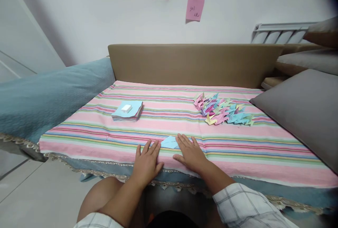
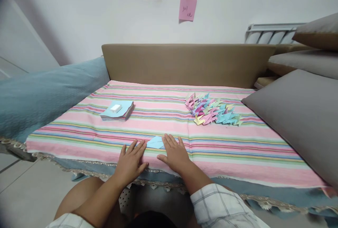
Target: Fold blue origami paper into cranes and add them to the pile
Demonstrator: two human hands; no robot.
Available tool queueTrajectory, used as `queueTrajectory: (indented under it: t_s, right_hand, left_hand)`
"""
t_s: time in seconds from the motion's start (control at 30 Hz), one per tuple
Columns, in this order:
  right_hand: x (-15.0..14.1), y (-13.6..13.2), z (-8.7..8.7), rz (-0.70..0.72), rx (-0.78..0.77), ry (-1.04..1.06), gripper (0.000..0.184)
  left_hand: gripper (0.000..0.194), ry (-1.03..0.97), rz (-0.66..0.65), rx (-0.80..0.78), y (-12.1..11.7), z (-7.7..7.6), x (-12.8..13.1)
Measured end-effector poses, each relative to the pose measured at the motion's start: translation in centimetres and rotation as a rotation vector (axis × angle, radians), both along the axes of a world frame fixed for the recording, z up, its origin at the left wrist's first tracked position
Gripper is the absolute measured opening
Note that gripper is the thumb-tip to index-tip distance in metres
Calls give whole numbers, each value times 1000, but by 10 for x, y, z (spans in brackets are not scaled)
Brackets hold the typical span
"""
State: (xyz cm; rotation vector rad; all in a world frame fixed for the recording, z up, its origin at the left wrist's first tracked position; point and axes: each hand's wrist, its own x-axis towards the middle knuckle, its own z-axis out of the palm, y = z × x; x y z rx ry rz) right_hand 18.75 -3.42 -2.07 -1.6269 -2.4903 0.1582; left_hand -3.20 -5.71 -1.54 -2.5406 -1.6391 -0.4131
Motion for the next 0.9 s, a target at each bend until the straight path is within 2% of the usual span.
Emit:
queueTrajectory:
  t_s: [0.23,0.33,0.43,0.53,0.6,0.8,0.9]
  right_hand:
    - [2,0,-1,-9,4,-4,77]
    - [0,-1,-2,-25,25,1,76]
    - [-3,-2,-4,-51,64,8,73]
    - [-4,-4,-4,-67,106,7,71]
    - [-1,-5,-4,-76,125,5,70]
    - [13,-5,4,-129,148,24,57]
    - [17,-5,11,-130,210,66,47]
  left_hand:
    - [54,-112,52,87,13,3,-6]
    - [46,-211,80,197,20,9,-3]
    - [33,-270,-8,332,21,14,10]
    - [28,-213,-171,296,20,16,26]
    - [27,-185,-232,250,22,14,33]
    - [23,-246,-255,189,33,6,40]
    - [22,-284,-256,128,35,5,41]
